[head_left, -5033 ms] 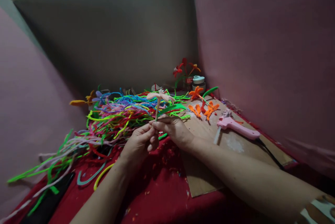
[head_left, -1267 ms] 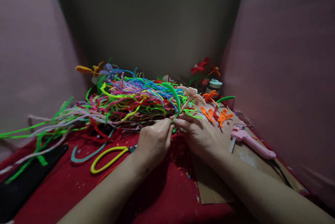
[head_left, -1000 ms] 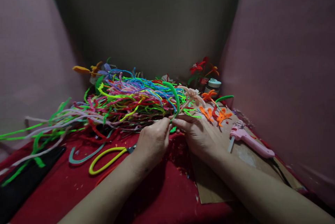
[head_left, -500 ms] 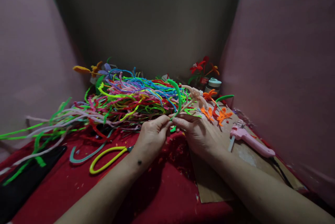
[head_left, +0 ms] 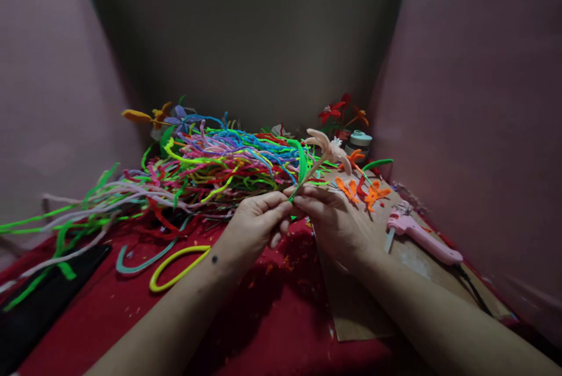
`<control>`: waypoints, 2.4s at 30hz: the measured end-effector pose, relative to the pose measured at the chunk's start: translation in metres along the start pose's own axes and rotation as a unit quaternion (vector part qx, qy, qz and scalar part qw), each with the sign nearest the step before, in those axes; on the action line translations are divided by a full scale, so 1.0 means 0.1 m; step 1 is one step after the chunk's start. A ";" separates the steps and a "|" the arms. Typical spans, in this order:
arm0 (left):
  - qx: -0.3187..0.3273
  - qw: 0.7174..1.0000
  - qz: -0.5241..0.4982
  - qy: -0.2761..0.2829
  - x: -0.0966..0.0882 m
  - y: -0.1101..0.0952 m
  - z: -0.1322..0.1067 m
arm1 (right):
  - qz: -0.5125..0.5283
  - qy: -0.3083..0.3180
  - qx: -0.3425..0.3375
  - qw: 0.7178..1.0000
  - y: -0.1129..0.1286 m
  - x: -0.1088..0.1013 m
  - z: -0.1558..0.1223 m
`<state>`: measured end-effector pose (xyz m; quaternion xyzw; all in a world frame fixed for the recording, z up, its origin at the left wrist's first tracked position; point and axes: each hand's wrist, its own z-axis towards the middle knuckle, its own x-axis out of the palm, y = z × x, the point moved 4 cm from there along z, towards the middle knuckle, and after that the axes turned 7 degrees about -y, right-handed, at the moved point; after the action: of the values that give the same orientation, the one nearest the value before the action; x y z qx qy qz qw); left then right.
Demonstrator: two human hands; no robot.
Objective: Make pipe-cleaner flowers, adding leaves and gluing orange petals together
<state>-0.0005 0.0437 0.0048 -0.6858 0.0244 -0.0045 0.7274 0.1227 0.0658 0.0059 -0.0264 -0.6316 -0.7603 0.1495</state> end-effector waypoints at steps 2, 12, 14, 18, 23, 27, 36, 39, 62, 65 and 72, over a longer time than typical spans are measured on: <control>-0.024 0.998 -0.047 0.025 0.00 0.02 0.00 | 0.021 0.023 -0.001 1.000 -0.03 0.00 0.01; -0.133 0.952 -0.224 0.161 0.04 0.13 -0.04 | 0.071 0.107 0.019 0.992 -0.03 0.04 0.00; -0.126 0.957 -0.209 0.157 0.04 0.12 -0.03 | 0.087 0.106 0.023 0.990 -0.08 0.04 0.02; -0.058 0.990 -0.093 0.094 0.05 0.05 -0.01 | 0.122 0.073 0.045 0.989 -0.17 0.02 0.05; 0.078 0.987 0.141 -0.028 0.06 0.00 -0.01 | 0.105 -0.002 0.039 0.994 -0.11 -0.01 0.03; 0.242 0.857 0.435 -0.137 0.04 0.01 -0.06 | 0.022 -0.007 0.015 1.000 -0.04 0.02 0.00; 0.315 0.712 0.614 -0.130 0.06 0.05 -0.11 | -0.022 -0.037 0.000 0.999 0.05 0.03 -0.02; 0.301 0.754 0.572 -0.120 0.05 0.06 -0.08 | -0.044 -0.042 0.012 0.998 0.11 0.02 -0.04; -0.006 1.000 -0.005 0.024 0.00 0.07 0.01 | -0.003 0.013 -0.004 1.000 0.00 0.01 -0.03; -0.047 0.992 -0.100 0.065 0.03 0.10 0.00 | 0.077 0.046 0.016 0.996 -0.13 0.02 -0.02; -0.127 0.955 -0.235 0.127 0.06 0.16 -0.03 | 0.020 0.084 -0.024 0.996 0.01 0.05 -0.02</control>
<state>0.0050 0.0412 -0.0112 -0.7528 -0.0452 -0.2591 0.6034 0.1188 0.0629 0.0078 0.0216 -0.5975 -0.7718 0.2164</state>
